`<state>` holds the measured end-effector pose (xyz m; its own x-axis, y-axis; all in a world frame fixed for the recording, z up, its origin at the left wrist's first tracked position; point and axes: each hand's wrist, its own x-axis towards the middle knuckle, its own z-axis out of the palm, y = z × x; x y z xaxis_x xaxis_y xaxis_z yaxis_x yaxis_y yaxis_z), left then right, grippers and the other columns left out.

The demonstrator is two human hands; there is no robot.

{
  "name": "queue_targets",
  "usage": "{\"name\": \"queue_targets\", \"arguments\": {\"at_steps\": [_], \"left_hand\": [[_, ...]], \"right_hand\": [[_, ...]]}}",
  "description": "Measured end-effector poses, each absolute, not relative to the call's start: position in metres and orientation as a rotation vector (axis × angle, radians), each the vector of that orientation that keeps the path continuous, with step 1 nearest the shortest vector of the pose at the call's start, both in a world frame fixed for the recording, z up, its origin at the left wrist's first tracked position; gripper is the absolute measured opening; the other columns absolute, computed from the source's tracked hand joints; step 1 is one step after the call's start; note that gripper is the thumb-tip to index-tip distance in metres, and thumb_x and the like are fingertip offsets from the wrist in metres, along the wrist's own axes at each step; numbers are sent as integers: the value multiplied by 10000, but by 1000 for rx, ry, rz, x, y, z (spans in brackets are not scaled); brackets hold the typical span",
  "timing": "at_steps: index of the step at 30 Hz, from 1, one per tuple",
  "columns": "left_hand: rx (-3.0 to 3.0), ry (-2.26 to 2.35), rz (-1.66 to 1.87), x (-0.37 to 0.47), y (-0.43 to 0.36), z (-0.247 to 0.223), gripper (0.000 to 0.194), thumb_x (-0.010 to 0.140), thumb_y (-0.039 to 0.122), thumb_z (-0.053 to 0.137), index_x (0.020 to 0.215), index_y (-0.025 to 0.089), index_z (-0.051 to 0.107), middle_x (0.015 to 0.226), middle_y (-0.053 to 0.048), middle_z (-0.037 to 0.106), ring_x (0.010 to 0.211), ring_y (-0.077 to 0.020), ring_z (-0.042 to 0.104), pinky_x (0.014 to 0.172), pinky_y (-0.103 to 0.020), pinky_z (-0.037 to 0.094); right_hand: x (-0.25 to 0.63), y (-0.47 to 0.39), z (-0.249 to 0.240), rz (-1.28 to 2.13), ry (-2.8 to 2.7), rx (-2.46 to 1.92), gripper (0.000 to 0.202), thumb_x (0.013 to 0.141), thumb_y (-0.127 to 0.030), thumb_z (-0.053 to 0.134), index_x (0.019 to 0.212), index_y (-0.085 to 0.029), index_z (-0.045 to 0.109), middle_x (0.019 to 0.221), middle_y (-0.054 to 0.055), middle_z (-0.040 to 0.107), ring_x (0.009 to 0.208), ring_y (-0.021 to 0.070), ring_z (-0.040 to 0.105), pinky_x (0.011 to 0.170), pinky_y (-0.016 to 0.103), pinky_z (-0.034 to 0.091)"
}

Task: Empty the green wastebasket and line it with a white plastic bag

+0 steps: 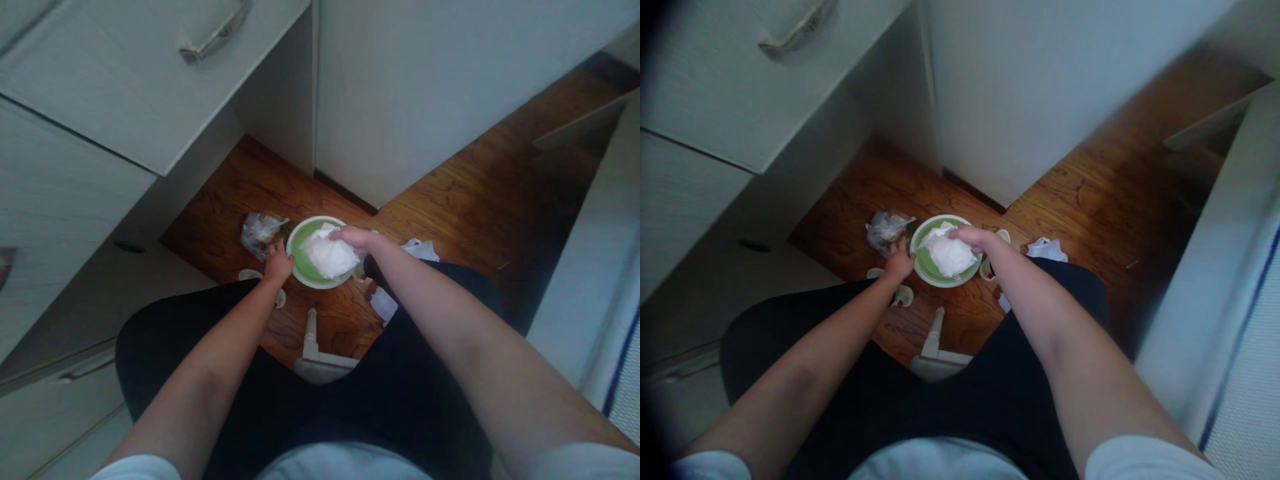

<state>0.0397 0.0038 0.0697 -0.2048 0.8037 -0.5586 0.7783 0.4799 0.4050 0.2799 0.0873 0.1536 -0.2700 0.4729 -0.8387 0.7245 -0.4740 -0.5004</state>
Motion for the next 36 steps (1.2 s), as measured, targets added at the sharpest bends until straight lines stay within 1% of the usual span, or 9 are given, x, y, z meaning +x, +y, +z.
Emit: {"name": "queue_targets", "arguments": {"at_steps": [4,7,9,11,14,26,29,32,36], "left_hand": [[956,1719,348,49,11,113,495,1019,558,571,1301,179,721,1369,-203,739,1318,-347,688,1090,-478,561],[597,1383,520,57,8,158,750,1025,797,331,1195,192,740,1293,-183,779,1127,-301,765,920,-432,626],[538,1217,609,63,1,189,821,980,871,339,1165,188,755,1265,-189,790,1122,-302,771,907,-418,630],[567,1133,705,69,-10,218,719,900,837,597,1148,183,767,1208,-184,808,1145,-322,769,952,-436,628],[613,1119,884,78,-25,252,623,730,598,906,1163,174,762,1152,-162,823,1162,-342,763,1033,-467,610],[616,1109,1089,88,-11,290,648,653,489,998,1142,140,754,1093,-143,836,940,-287,802,816,-366,639],[620,1112,1102,89,17,279,641,658,454,1000,1148,129,744,1097,-147,833,943,-278,796,834,-363,635],[647,1134,1081,89,52,255,612,666,410,990,1138,119,733,1101,-150,824,960,-283,789,884,-393,633],[646,1201,1030,87,104,208,507,727,320,938,1138,116,722,1098,-147,815,986,-285,784,955,-439,629]], "right_hand": [[288,77,204,-2316,1217,1744,481,1114,-260,308,1417,-71,630,1284,226,770,1188,275,767,1012,362,634],[293,63,235,-2608,1178,1720,521,1075,-225,290,1474,-35,565,1257,247,770,1219,282,753,1087,411,599],[293,50,254,-2775,1185,1675,543,1057,-218,295,1512,-21,519,1239,249,773,1216,290,753,1116,442,580],[291,37,270,-2832,1225,1669,557,1051,-225,295,1527,-20,499,1209,244,780,1199,304,757,1118,464,576],[286,19,290,-2861,1256,1730,550,1048,-250,315,1513,-41,520,1150,228,792,1164,326,767,1093,481,592],[293,17,300,-3300,1366,1746,562,932,-369,629,1453,-162,596,1325,154,763,1168,303,758,1042,457,629],[311,27,288,-3154,1402,2006,668,955,-451,647,1576,-243,514,1454,119,709,1127,257,768,1022,439,634],[337,38,275,-2620,1467,2408,697,1019,-453,605,1664,-256,428,1550,137,643,1158,245,765,1089,462,599],[361,49,264,-1890,1939,2133,572,1047,-366,606,1580,-160,583,1507,173,672,1359,299,677,1244,513,467]]}}
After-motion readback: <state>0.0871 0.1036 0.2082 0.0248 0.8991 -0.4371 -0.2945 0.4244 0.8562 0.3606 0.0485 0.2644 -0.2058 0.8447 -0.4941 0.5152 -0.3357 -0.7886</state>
